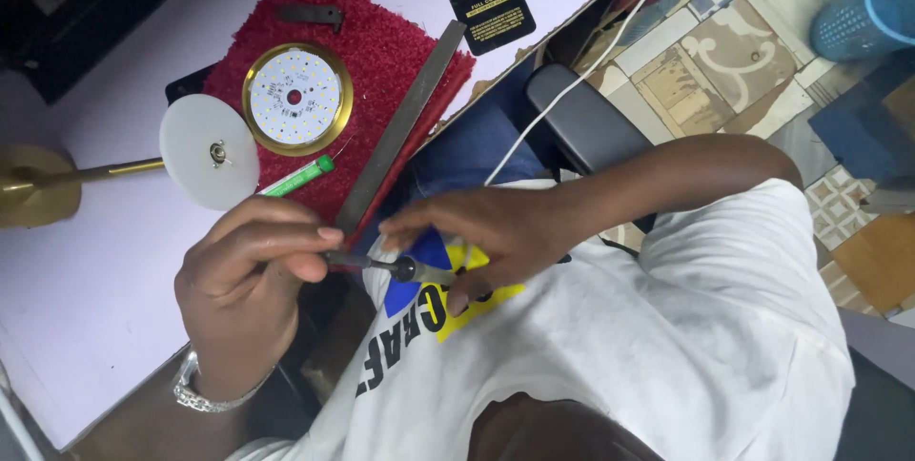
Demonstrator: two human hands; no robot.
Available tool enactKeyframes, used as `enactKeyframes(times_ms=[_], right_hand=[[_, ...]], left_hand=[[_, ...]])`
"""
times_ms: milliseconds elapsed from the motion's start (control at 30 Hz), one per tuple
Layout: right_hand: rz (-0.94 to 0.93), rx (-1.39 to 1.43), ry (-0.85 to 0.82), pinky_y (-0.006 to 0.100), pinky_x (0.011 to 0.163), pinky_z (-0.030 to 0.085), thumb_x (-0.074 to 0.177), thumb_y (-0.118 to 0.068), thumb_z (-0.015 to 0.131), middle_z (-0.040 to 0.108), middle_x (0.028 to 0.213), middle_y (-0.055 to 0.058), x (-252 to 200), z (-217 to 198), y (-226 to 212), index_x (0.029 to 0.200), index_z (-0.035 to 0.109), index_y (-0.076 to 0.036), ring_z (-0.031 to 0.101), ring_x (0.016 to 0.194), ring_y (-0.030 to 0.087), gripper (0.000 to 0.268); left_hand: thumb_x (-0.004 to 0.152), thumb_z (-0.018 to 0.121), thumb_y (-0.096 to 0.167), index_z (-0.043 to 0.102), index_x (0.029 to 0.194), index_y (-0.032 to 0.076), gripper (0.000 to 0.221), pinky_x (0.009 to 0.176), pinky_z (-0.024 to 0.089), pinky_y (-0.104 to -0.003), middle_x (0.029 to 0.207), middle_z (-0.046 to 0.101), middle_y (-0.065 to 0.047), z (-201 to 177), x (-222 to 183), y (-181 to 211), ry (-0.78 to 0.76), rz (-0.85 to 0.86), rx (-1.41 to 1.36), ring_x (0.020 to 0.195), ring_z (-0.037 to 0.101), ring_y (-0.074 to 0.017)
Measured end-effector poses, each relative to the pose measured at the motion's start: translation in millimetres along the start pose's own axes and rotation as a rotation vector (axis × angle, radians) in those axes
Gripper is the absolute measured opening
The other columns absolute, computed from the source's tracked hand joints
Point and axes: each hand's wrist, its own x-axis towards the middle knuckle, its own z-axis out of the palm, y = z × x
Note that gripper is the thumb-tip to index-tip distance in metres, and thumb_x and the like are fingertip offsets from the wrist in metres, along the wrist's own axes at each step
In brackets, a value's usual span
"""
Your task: Soldering wires to a circular LED circuit board using a soldering iron and solder wire at a repair bench.
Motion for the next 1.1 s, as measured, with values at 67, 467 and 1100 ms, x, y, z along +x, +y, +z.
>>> enactKeyframes(times_ms=[67, 467, 1100], right_hand=[[0.068, 0.187, -0.084, 0.043, 0.115, 0.056, 0.098, -0.049, 0.069, 0.061, 0.151, 0.021, 2.5, 13.3, -10.8, 0.160, 0.031, -0.004, 0.065, 0.142, 0.034, 0.086], [0.233, 0.444, 0.111, 0.025, 0.067, 0.053, 0.113, -0.037, 0.051, 0.062, 0.096, 0.003, -23.8, 18.5, -15.7, 0.153, 0.041, -0.004, 0.064, 0.077, 0.010, 0.054], [0.360, 0.071, 0.352, 0.028, 0.071, 0.051, 0.112, -0.024, 0.054, 0.064, 0.093, 0.003, -34.0, 42.3, 16.2, 0.131, 0.049, -0.006, 0.064, 0.081, 0.011, 0.027]], left_hand=[[0.104, 0.066, 0.017, 0.075, 0.103, 0.007, 0.014, 0.079, 0.056, -0.028, 0.098, 0.071, -0.011, -1.2, 13.6, 10.9, -0.038, -0.006, 0.021, 0.082, 0.069, -0.0180], [0.108, 0.066, 0.015, 0.079, 0.111, 0.006, 0.016, 0.086, 0.057, -0.034, 0.104, 0.077, -0.009, -0.5, 72.0, 14.7, -0.263, 0.041, 0.222, 0.097, 0.074, -0.0213], [0.117, 0.048, 0.027, 0.066, 0.122, 0.008, 0.026, 0.087, 0.058, -0.027, 0.109, 0.067, -0.003, -6.3, 71.7, -26.2, -0.147, 0.023, -0.184, 0.095, 0.065, -0.0121]])
